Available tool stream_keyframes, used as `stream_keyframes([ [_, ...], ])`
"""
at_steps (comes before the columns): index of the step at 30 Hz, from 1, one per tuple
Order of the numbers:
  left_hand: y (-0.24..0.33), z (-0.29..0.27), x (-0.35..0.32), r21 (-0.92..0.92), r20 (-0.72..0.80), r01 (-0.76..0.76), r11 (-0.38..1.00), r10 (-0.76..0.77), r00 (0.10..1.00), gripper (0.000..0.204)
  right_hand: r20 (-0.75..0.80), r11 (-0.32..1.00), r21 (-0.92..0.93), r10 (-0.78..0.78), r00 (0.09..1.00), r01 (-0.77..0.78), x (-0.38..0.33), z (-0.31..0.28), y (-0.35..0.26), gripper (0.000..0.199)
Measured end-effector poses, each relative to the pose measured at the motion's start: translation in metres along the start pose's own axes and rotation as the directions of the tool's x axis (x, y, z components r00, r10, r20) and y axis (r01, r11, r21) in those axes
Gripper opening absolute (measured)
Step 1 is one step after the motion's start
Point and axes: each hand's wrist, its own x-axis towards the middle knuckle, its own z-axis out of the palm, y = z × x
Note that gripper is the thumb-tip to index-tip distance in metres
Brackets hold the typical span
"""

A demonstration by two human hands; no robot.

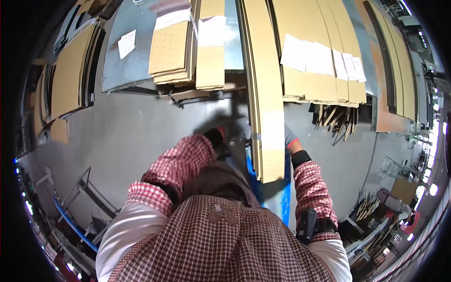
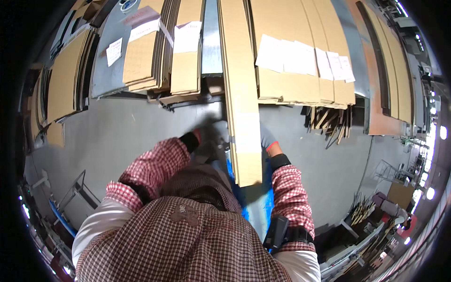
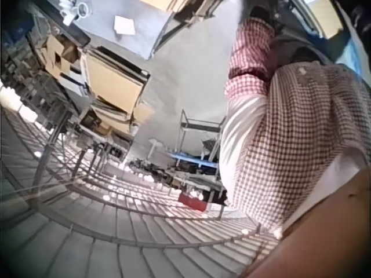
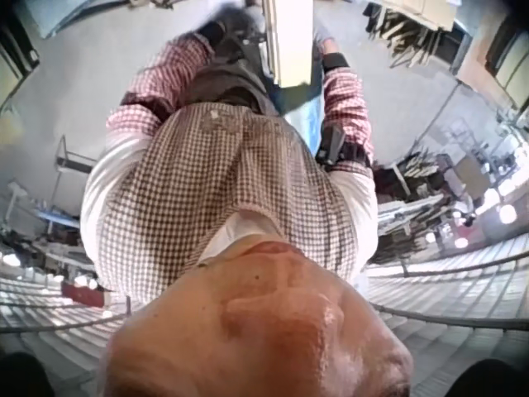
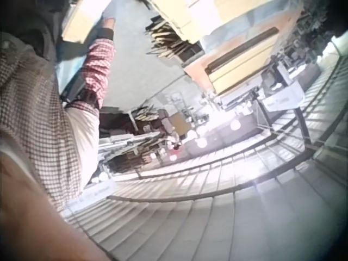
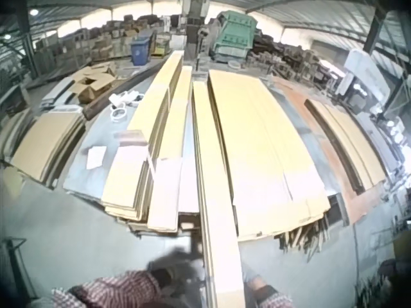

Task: Applying labels to and taping together stacks of long boards or cardboard components.

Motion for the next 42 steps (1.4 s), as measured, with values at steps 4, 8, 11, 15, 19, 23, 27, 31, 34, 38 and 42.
stream_keyframes([
  [4,0.082,-0.015,0.005,-0.095,-0.036,0.239,0.966,-0.243,0.969,0.024,-0.330,0.975,-0.047,0.188,0.925,-0.215,-0.040,-0.017,0.022,0.051],
  [8,0.011,0.019,0.007,-0.039,-0.426,-0.128,0.991,0.099,0.899,0.031,-0.621,0.797,-0.482,-0.018,0.783,-0.364,-0.053,0.072,-0.101,0.082],
  [11,0.047,-0.003,-0.055,-0.203,-0.375,-0.319,0.926,0.227,0.899,0.017,-0.533,0.522,-0.769,-0.206,0.821,-0.368,-0.071,0.079,-0.078,0.091],
  [15,0.024,0.009,-0.072,-0.310,-0.335,-0.380,0.872,0.274,0.902,0.022,-0.506,0.424,-0.837,-0.359,0.784,-0.347,-0.061,0.087,-0.060,0.095],
  [19,0.200,-0.016,-0.017,0.014,-0.528,-0.184,0.983,0.163,0.833,0.020,-0.519,0.775,-0.577,-0.105,0.848,-0.257,-0.079,0.075,-0.052,0.072],
  [23,0.186,0.014,-0.009,0.375,-0.590,0.049,0.926,0.197,0.783,0.020,-0.368,0.825,0.555,0.359,0.858,-0.107,-0.121,0.039,-0.110,0.056],
  [27,0.189,0.015,0.001,0.457,-0.529,0.131,0.880,0.150,0.835,0.028,-0.350,0.651,-0.734,-0.120,0.929,-0.193,-0.114,0.028,-0.183,0.043],
  [31,0.201,0.009,-0.016,0.374,-0.615,0.102,0.922,0.164,0.771,0.039,-0.100,0.746,-0.536,0.409,0.907,-0.395,-0.062,-0.021,-0.170,0.020],
  [34,0.204,0.015,-0.014,0.574,-0.524,0.196,0.795,0.173,0.834,0.040,0.219,0.452,-0.888,0.250,0.943,0.086,-0.041,-0.054,-0.118,0.017],
  [38,0.202,0.017,0.009,0.795,-0.415,0.237,0.558,0.216,0.884,0.023,0.345,0.220,-0.924,0.123,0.931,0.313,-0.018,-0.076,-0.024,0.019],
  [42,0.213,-0.021,0.004,0.656,-0.298,-0.058,0.752,0.329,0.896,0.021,0.039,0.088,-0.996,0.220,0.975,0.020,-0.039,-0.103,0.060,0.018],
])
